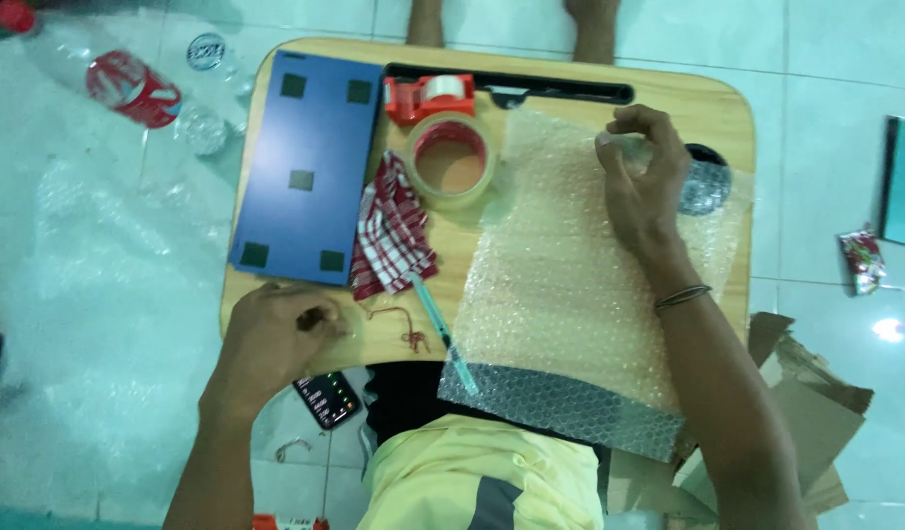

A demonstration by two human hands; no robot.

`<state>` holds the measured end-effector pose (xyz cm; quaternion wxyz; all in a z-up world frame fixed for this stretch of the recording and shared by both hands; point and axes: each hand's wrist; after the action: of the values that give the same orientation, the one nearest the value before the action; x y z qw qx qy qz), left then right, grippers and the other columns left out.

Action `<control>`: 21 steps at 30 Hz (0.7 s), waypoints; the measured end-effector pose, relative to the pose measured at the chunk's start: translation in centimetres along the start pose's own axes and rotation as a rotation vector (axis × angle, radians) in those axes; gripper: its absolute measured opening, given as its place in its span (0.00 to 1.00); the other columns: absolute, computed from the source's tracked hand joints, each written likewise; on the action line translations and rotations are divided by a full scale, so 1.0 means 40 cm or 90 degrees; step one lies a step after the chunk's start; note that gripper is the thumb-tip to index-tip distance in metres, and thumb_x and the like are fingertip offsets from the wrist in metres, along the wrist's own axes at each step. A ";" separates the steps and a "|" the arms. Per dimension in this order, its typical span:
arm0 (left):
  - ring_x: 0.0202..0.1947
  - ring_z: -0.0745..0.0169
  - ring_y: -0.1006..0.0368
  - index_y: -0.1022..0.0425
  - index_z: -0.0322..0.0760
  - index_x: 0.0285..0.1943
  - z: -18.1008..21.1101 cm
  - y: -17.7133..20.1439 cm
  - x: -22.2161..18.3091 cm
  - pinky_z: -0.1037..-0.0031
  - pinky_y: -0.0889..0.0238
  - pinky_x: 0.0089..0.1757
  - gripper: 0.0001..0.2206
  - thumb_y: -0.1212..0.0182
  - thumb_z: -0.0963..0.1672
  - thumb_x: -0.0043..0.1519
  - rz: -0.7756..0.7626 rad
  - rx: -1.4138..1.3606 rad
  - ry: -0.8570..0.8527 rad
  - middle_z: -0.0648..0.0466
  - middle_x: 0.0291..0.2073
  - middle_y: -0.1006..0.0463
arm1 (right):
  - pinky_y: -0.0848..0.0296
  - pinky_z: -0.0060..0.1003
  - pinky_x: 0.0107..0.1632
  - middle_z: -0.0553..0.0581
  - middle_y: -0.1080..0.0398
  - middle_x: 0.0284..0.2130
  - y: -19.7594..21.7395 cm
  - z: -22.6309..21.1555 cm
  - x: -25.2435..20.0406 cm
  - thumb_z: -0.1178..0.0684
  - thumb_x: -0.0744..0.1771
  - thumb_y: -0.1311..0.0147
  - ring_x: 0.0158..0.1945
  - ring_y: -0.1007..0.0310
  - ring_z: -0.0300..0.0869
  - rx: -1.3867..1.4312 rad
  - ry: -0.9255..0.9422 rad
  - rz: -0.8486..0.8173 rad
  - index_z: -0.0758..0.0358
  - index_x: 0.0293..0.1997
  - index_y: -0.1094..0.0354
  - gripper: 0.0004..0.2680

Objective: Cleaning a small mirror with a cloth and wrapping it in bubble wrap for protection

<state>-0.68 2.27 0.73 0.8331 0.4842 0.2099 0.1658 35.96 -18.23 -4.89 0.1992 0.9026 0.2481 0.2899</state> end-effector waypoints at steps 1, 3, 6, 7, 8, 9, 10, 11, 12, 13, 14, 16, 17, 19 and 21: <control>0.29 0.47 0.19 0.16 0.44 0.31 0.005 0.002 0.007 0.67 0.28 0.40 0.02 0.30 0.41 0.54 -0.001 -0.001 -0.010 0.52 0.22 0.17 | 0.38 0.56 0.60 0.62 0.27 0.41 0.000 0.007 0.003 0.62 0.69 0.41 0.53 0.26 0.57 -0.007 -0.001 0.007 0.62 0.54 0.32 0.09; 0.30 0.48 0.20 0.14 0.46 0.33 0.013 0.007 0.014 0.67 0.29 0.40 0.05 0.35 0.42 0.58 -0.022 -0.008 0.003 0.53 0.25 0.16 | 0.38 0.51 0.58 0.60 0.27 0.40 -0.004 0.020 0.000 0.55 0.72 0.52 0.51 0.27 0.50 0.050 -0.014 0.054 0.60 0.54 0.33 0.06; 0.34 0.41 0.21 0.17 0.38 0.37 0.016 0.005 0.004 0.63 0.28 0.43 0.05 0.39 0.39 0.59 -0.054 -0.027 -0.005 0.48 0.28 0.18 | 0.39 0.50 0.60 0.57 0.29 0.39 -0.003 0.035 0.004 0.55 0.72 0.62 0.51 0.29 0.47 0.143 -0.062 0.093 0.58 0.55 0.36 0.08; 0.34 0.41 0.21 0.17 0.38 0.37 0.015 0.009 0.009 0.63 0.28 0.43 0.05 0.39 0.39 0.59 -0.054 -0.026 -0.010 0.48 0.28 0.18 | 0.39 0.50 0.60 0.57 0.29 0.39 0.001 0.035 0.006 0.55 0.72 0.62 0.51 0.29 0.47 0.140 -0.061 0.097 0.58 0.55 0.36 0.08; 0.31 0.48 0.21 0.16 0.42 0.39 0.013 0.014 0.012 0.65 0.28 0.41 0.07 0.41 0.40 0.62 -0.049 0.012 -0.035 0.53 0.27 0.18 | 0.40 0.47 0.58 0.56 0.30 0.38 0.002 0.035 0.006 0.56 0.72 0.63 0.50 0.30 0.46 0.156 -0.067 0.102 0.59 0.55 0.38 0.09; 0.29 0.54 0.20 0.16 0.46 0.41 0.011 0.019 0.015 0.67 0.28 0.39 0.09 0.44 0.42 0.64 -0.045 0.050 -0.059 0.57 0.26 0.19 | 0.41 0.45 0.57 0.55 0.32 0.37 0.002 0.035 0.006 0.57 0.72 0.65 0.50 0.31 0.45 0.172 -0.072 0.106 0.60 0.56 0.39 0.09; 0.29 0.54 0.20 0.16 0.46 0.41 0.030 0.035 0.019 0.67 0.28 0.39 0.09 0.44 0.42 0.64 -0.046 0.052 -0.064 0.57 0.26 0.19 | 0.41 0.45 0.57 0.55 0.32 0.37 -0.001 0.040 0.005 0.57 0.72 0.65 0.50 0.31 0.45 0.170 -0.072 0.111 0.60 0.56 0.39 0.09; 0.30 0.52 0.19 0.15 0.44 0.43 0.049 0.052 0.023 0.67 0.27 0.38 0.09 0.42 0.40 0.62 -0.053 -0.009 -0.091 0.54 0.26 0.18 | 0.41 0.45 0.57 0.55 0.32 0.37 -0.005 0.045 0.004 0.58 0.72 0.65 0.50 0.31 0.45 0.177 -0.072 0.118 0.60 0.56 0.40 0.09; 0.31 0.49 0.18 0.15 0.41 0.44 0.070 0.065 0.032 0.66 0.25 0.36 0.09 0.39 0.38 0.60 -0.057 -0.073 -0.120 0.50 0.27 0.17 | 0.41 0.46 0.57 0.55 0.32 0.37 -0.005 0.051 0.011 0.58 0.71 0.65 0.50 0.30 0.46 0.182 -0.068 0.124 0.59 0.56 0.40 0.09; 0.31 0.49 0.18 0.15 0.41 0.44 0.106 0.080 0.052 0.66 0.25 0.36 0.09 0.39 0.38 0.60 -0.055 -0.073 -0.125 0.50 0.27 0.17 | 0.41 0.46 0.57 0.55 0.32 0.37 -0.003 0.051 0.014 0.58 0.71 0.65 0.50 0.30 0.46 0.179 -0.064 0.128 0.59 0.56 0.40 0.09; 0.30 0.51 0.19 0.15 0.41 0.44 0.141 0.096 0.066 0.66 0.25 0.36 0.09 0.38 0.38 0.60 -0.040 -0.099 -0.205 0.50 0.28 0.18 | 0.40 0.47 0.57 0.55 0.32 0.37 -0.004 0.048 0.012 0.60 0.71 0.65 0.49 0.30 0.46 0.187 -0.072 0.126 0.60 0.56 0.40 0.09; 0.30 0.53 0.19 0.16 0.41 0.44 0.196 0.113 0.097 0.66 0.25 0.36 0.08 0.37 0.38 0.60 -0.022 -0.126 -0.285 0.51 0.28 0.18 | 0.39 0.48 0.58 0.55 0.32 0.37 -0.004 0.046 0.009 0.61 0.71 0.64 0.49 0.30 0.45 0.195 -0.077 0.123 0.60 0.56 0.41 0.09; 0.29 0.52 0.20 0.16 0.39 0.44 0.216 0.115 0.117 0.65 0.26 0.34 0.08 0.37 0.38 0.59 -0.019 -0.162 -0.322 0.49 0.29 0.18 | 0.39 0.47 0.59 0.56 0.32 0.37 -0.002 0.048 0.008 0.62 0.71 0.65 0.50 0.31 0.46 0.190 -0.074 0.108 0.61 0.57 0.42 0.09; 0.29 0.50 0.21 0.17 0.38 0.45 0.252 0.110 0.164 0.64 0.27 0.33 0.08 0.38 0.37 0.59 -0.017 -0.198 -0.361 0.47 0.30 0.18 | 0.39 0.46 0.60 0.57 0.33 0.37 0.004 0.049 0.007 0.63 0.72 0.66 0.50 0.32 0.46 0.183 -0.071 0.095 0.61 0.58 0.44 0.09; 0.27 0.70 0.33 0.24 0.37 0.41 0.280 0.096 0.218 0.74 0.37 0.29 0.12 0.38 0.34 0.50 -0.040 -0.235 -0.319 0.57 0.38 0.28 | 0.35 0.36 0.55 0.55 0.33 0.41 0.007 0.047 0.011 0.64 0.70 0.64 0.47 0.33 0.40 0.268 -0.146 0.097 0.63 0.58 0.44 0.10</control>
<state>12.25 0.02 7.39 0.9373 0.3441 -0.0210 0.0507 37.56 -18.60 -5.98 0.0109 0.9672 0.2103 0.1418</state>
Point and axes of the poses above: each hand's wrist, its own x-axis towards the middle knuckle, its own y-axis out of the back of the hand, z = x × y
